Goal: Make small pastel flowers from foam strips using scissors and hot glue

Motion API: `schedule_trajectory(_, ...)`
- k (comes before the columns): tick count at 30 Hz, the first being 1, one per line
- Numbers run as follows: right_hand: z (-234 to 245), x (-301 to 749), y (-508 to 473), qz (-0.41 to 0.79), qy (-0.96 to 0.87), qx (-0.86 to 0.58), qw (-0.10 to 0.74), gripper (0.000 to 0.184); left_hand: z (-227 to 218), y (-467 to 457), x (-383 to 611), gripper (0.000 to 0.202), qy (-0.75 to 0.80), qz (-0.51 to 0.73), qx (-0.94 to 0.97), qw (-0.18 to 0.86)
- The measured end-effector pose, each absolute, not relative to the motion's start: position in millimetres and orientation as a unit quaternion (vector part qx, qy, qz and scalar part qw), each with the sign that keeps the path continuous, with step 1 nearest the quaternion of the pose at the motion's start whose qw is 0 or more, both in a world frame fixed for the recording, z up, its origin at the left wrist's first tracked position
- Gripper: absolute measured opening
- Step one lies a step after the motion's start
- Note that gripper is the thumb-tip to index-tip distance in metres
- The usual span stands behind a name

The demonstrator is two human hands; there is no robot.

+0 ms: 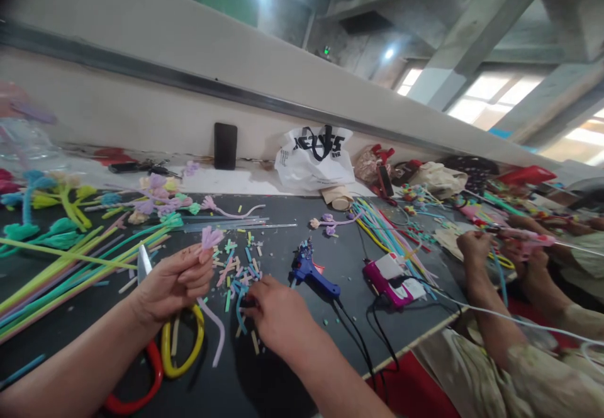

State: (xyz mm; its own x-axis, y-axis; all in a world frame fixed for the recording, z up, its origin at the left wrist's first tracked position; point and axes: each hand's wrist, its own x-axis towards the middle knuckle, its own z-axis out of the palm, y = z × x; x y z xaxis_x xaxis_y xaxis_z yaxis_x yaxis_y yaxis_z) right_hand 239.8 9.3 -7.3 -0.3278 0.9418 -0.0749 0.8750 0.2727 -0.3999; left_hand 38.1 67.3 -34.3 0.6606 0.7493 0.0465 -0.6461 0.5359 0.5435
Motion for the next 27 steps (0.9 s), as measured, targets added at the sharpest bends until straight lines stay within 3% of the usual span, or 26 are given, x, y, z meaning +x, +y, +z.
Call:
schedule_trajectory(10,-12,248,13,0.206,-0.743,-0.617,0.159,0.012,-36,66,37,0.015,0.085,0.404,0.26,0.873)
schedule_trajectory(15,-13,243,28,0.196,-0.796,-0.549,0.161,0.023,-36,66,38,0.014,0.076,0.404,0.258,0.875)
schedule_trajectory(21,-22,220,62,0.12,-0.805,-0.569,0.116,0.018,-35,66,37,0.015,0.076,0.402,0.257,0.875)
schedule_trajectory(27,-2,243,58,0.122,-0.788,-0.582,0.158,0.011,-35,67,36,0.014,0.094,0.404,0.267,0.87)
